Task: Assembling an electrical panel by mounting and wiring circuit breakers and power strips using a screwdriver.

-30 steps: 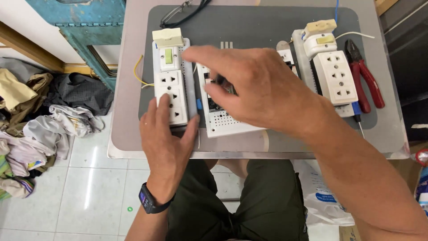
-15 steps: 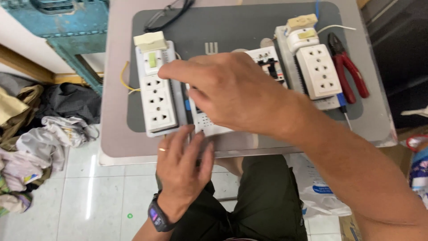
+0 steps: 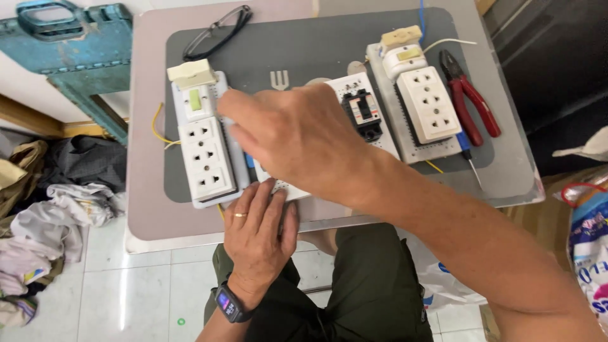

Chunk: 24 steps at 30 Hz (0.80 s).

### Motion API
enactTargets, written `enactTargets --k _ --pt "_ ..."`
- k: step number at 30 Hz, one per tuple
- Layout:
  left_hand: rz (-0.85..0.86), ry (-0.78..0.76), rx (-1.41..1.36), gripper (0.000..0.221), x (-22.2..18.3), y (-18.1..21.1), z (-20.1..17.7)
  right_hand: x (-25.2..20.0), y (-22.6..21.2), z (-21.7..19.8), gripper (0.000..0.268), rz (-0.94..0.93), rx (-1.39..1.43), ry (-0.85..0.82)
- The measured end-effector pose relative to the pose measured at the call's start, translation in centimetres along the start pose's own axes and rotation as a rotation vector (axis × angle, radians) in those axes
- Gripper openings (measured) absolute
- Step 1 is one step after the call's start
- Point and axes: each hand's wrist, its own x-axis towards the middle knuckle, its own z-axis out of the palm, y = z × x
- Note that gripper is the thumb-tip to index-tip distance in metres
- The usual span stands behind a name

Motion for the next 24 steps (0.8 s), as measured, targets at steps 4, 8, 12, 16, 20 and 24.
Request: enactTargets --k 4,8,12,16,20,24 --pt "0.001 0.024 -0.011 0.013 0.3 -0.1 -0.2 0.9 -0.2 -2.3 0.036 -0.004 0.312 -0.281" --pt "0.006 0.007 -0.019 0.011 0.2 -0.2 -0.2 0.6 0.2 -0.7 0.025 -0.047 0.079 -0.19" --pt "0.01 0.005 -0.028 0.015 -0.3 -0.5 0.0 1.0 0.4 -0.6 0.014 -0.046 -0.009 -0.164" --pt "0.014 -0.009 -0.032 0.016 -0.3 -0.6 -0.2 1.8 0.0 -1.8 0.037 -0.068 0.209 -0.297" --pt "0.005 -0.028 -0.04 0.016 -0.4 -0.6 -0.2 1.4 0.4 -0.3 0.015 -0.051 -0.087 -0.224" --pt "0.007 -0.014 -0.043 0.016 -0.6 -0.8 -0.1 1.9 0.4 -1.0 0.029 -0.042 0.067 -0.241"
